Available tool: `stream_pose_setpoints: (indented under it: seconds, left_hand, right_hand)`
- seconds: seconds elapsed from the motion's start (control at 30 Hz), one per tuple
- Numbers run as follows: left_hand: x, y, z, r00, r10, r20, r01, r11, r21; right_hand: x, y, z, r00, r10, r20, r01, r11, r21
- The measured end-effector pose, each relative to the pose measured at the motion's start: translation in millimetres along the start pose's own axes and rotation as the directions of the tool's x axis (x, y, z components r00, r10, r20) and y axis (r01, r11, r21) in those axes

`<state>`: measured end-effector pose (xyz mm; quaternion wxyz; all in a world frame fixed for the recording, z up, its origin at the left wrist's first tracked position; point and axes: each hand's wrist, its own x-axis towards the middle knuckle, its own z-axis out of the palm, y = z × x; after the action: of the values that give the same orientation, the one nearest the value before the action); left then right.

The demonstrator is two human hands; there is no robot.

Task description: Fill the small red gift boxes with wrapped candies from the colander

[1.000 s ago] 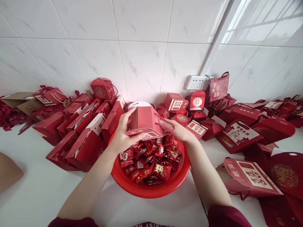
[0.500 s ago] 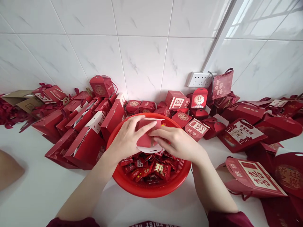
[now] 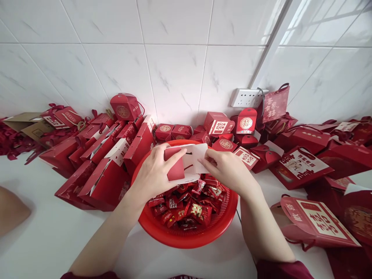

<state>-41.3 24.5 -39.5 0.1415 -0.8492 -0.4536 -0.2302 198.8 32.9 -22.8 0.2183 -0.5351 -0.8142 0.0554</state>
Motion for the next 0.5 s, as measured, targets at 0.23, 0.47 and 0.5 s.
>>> stream_pose_setpoints:
  seconds: [0.23, 0.47, 0.5]
  left_hand:
    - [-3, -4, 3.8, 1.000, -0.014, -0.011, 0.013, 0.995, -0.095]
    - [-1, -5, 8.4, 0.980, 0.031, -0.197, -0.090, 0.949, -0.301]
    - [-1, -5, 8.7, 0.978, 0.037, -0.207, -0.101, 0.947, -0.304]
  right_hand:
    - [10, -3, 17, 0.992, 0.064, 0.112, -0.051, 0.992, -0.114]
    - [11, -4, 21, 0.984, 0.108, 0.143, -0.091, 0.988, -0.121]
    - [11, -4, 22, 0.983, 0.105, 0.148, -0.087, 0.989, -0.119]
